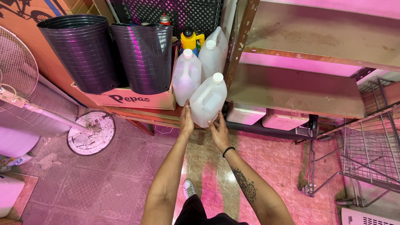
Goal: The person repeatedly picks up stacks of black plastic pots and white plastic jugs from a cardboard box and a metal shelf, then places them back in the same locations. The person also moves a blue and yellow pressure sprayer between the box and the shelf. The task involves repetitive pick-up and placement without a clear final arrangement.
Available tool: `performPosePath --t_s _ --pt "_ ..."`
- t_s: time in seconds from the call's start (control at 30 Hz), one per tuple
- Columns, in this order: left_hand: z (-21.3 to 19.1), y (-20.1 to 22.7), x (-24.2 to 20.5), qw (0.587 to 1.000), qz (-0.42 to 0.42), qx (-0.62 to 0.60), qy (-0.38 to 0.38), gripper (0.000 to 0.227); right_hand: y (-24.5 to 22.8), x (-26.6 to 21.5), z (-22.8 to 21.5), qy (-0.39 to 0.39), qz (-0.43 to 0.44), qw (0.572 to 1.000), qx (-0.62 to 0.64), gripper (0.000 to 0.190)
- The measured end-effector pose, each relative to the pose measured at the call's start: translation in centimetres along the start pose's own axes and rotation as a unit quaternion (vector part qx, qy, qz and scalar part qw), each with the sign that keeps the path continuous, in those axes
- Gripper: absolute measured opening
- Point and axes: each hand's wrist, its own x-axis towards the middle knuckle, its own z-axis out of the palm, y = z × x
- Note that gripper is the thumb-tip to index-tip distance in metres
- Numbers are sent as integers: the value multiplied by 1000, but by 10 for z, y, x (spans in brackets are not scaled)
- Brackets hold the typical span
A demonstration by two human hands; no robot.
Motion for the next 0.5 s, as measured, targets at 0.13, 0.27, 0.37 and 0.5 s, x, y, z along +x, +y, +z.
performPosePath --t_s 0.13,0.27,0.37,0.5 --pt "-2 7 -18 1000 -6 -10 7 74 -12 -8 -15 2 5 1000 2 94" --pt "-7 3 -35 999 12 -42 22 74 -5 -13 -33 -15 -7 1000 5 94" --pt "-14 1 -67 997 8 -70 35 72 3 -26 -57 -20 -14 999 20 92" --pt "-23 -5 -127 996 -17 -75 46 67 36 -43 -101 -10 -12 994 106 81"
